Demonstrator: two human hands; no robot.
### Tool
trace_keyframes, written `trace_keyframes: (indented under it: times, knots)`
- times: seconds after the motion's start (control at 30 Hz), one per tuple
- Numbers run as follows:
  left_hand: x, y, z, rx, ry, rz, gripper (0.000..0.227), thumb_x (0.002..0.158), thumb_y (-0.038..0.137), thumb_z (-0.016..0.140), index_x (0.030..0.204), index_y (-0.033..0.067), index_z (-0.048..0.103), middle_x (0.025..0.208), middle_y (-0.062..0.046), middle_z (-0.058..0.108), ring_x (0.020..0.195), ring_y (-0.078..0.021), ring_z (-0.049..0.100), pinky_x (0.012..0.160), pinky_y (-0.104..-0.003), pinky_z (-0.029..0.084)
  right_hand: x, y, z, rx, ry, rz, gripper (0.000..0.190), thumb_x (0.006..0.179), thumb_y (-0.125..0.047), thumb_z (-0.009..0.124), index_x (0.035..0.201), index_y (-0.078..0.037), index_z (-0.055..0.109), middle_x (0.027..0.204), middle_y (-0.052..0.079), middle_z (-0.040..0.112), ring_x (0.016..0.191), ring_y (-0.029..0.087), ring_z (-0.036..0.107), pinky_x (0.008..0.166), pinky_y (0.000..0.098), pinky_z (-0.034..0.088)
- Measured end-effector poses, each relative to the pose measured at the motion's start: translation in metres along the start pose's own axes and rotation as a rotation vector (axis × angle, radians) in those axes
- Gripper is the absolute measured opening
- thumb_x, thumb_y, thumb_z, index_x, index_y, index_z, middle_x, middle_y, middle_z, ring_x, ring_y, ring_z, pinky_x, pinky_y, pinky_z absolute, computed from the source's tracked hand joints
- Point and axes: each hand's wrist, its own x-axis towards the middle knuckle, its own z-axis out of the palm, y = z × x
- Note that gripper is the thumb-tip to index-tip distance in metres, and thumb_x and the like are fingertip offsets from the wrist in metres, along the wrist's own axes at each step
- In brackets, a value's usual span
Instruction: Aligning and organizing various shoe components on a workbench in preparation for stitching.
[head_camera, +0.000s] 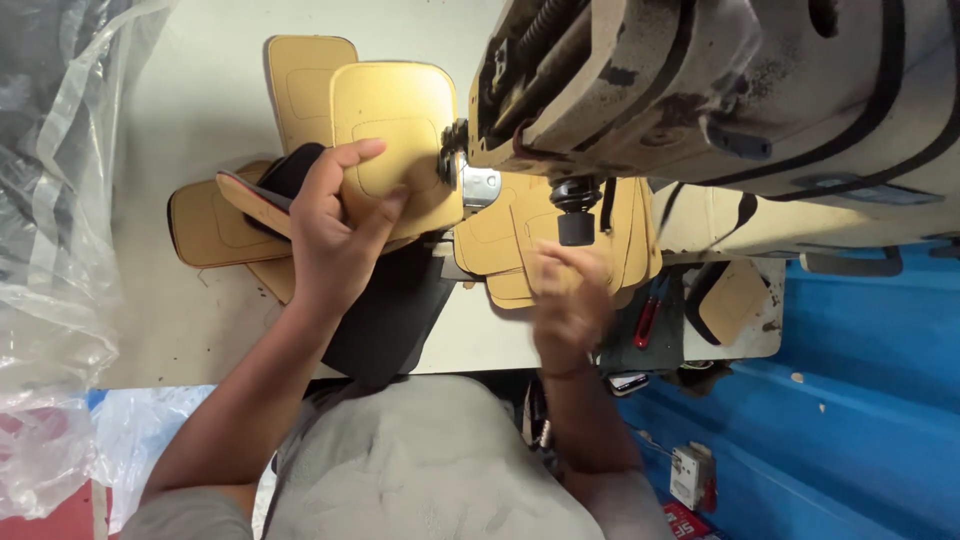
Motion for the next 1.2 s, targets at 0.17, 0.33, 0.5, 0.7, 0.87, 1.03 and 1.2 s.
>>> trace_keyframes:
  times: [0.17,0.33,0.5,0.7,0.87,1.03,1.2]
  knots:
    - [0.011,-0.001,0.000,-0.109,0.009,-0.127,0.039,0.099,0.008,0.070,0.133,0.0019,0.052,0.116,-0.007,0.066,0.099,-0.0112,0.068,0.080,-0.025,0.060,0.019,0.049,-0.099,-0.591,0.469,-0.347,0.021,0.108,-0.012,0.054,0.123,0.002,0.055,0.123,0.014,0.051,0.119,0.027,0.052,0.101,0.0432,0.047]
    - [0.020,-0.017,-0.003,0.058,0.004,0.133,0.038,0.106,0.006,0.072,0.138,-0.0003,0.053,0.129,-0.010,0.061,0.117,-0.0149,0.063,0.103,-0.028,0.055,0.016,0.112,-0.154,-0.778,0.422,-0.185,0.027,0.118,-0.020,0.049,0.136,0.000,0.052,0.146,0.016,0.043,0.142,0.031,0.045,0.120,0.0482,0.044]
    - [0.023,-0.020,-0.003,0.076,0.007,0.122,0.043,0.103,0.006,0.073,0.140,0.0007,0.052,0.134,-0.012,0.061,0.123,-0.0171,0.063,0.110,-0.032,0.052,-0.003,0.146,-0.149,-0.889,0.517,-0.243,0.044,0.115,-0.029,0.043,0.149,-0.001,0.041,0.158,0.021,0.033,0.158,0.037,0.025,0.124,0.0539,0.034]
    - [0.037,0.017,0.010,-0.224,0.010,0.223,0.068,0.098,0.006,0.071,0.151,0.0074,0.029,0.132,-0.006,0.056,0.122,-0.0152,0.060,0.107,-0.031,0.051,0.032,0.101,-0.158,-0.524,0.590,-0.162,0.031,0.110,-0.031,0.045,0.117,-0.003,0.057,0.132,0.018,0.047,0.126,0.036,0.050,0.107,0.0549,0.047]
    - [0.046,-0.055,-0.024,-0.406,0.093,0.191,0.031,0.100,-0.001,0.077,0.124,0.0061,0.059,0.126,-0.009,0.064,0.119,-0.0211,0.061,0.106,-0.035,0.050,0.025,0.095,-0.144,-0.684,0.491,-0.285,0.028,0.115,-0.027,0.046,0.114,0.000,0.053,0.137,0.017,0.042,0.144,0.035,0.033,0.115,0.0564,0.038]
    - [0.043,-0.044,-0.046,-0.282,0.005,0.435,0.017,0.095,0.003,0.071,0.085,0.0123,0.062,0.121,-0.003,0.068,0.134,-0.0205,0.056,0.117,-0.036,0.044,0.017,0.104,-0.147,-0.857,0.414,-0.325,0.028,0.117,-0.026,0.047,0.104,-0.001,0.054,0.146,0.017,0.042,0.155,0.038,0.022,0.121,0.0638,0.029]
    - [0.045,-0.034,-0.065,-0.058,-0.152,0.531,0.024,0.087,0.006,0.084,0.075,0.0128,0.065,0.130,-0.004,0.063,0.138,-0.0230,0.053,0.116,-0.039,0.045,0.016,0.104,-0.145,-0.896,0.421,-0.342,0.028,0.115,-0.025,0.049,0.102,-0.002,0.055,0.146,0.013,0.042,0.156,0.037,0.024,0.125,0.0663,0.026]
